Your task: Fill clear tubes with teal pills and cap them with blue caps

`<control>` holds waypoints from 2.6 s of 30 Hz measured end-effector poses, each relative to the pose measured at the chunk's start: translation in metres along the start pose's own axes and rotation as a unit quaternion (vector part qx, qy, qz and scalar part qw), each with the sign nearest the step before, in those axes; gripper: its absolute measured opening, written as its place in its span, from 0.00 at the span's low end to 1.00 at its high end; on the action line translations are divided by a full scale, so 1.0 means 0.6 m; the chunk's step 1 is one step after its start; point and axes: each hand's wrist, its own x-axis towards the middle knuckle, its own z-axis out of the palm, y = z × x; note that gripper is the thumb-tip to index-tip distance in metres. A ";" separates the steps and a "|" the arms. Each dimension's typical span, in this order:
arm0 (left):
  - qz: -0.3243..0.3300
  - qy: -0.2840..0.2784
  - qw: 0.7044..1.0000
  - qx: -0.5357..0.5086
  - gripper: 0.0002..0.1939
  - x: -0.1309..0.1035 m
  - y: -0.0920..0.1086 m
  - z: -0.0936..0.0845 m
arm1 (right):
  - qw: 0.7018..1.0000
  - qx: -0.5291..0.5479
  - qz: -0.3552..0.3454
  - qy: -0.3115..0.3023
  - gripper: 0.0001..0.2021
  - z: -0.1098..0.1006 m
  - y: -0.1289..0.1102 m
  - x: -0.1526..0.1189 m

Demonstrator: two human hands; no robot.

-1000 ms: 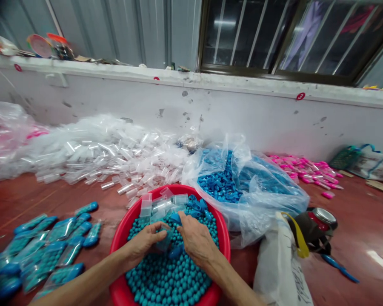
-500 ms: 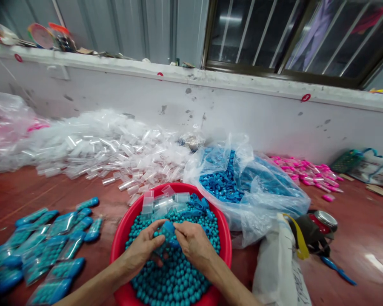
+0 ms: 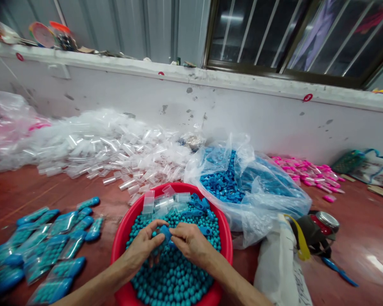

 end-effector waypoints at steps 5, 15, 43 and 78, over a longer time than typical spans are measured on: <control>0.028 -0.046 0.998 0.030 0.18 0.002 0.001 -0.001 | 0.944 0.255 0.164 0.126 0.17 -0.004 0.001 0.012; 0.053 0.071 0.996 0.015 0.22 -0.003 -0.003 0.005 | 0.994 -0.023 0.103 -0.006 0.44 0.047 -0.029 -0.007; 0.092 -0.016 0.991 0.097 0.17 -0.018 0.013 0.004 | 0.986 -0.133 0.099 -0.016 0.41 0.044 -0.038 -0.019; 0.040 -0.048 0.915 0.398 0.13 0.064 -0.017 -0.029 | 0.886 -0.398 0.154 -0.184 0.06 -0.054 -0.033 -0.020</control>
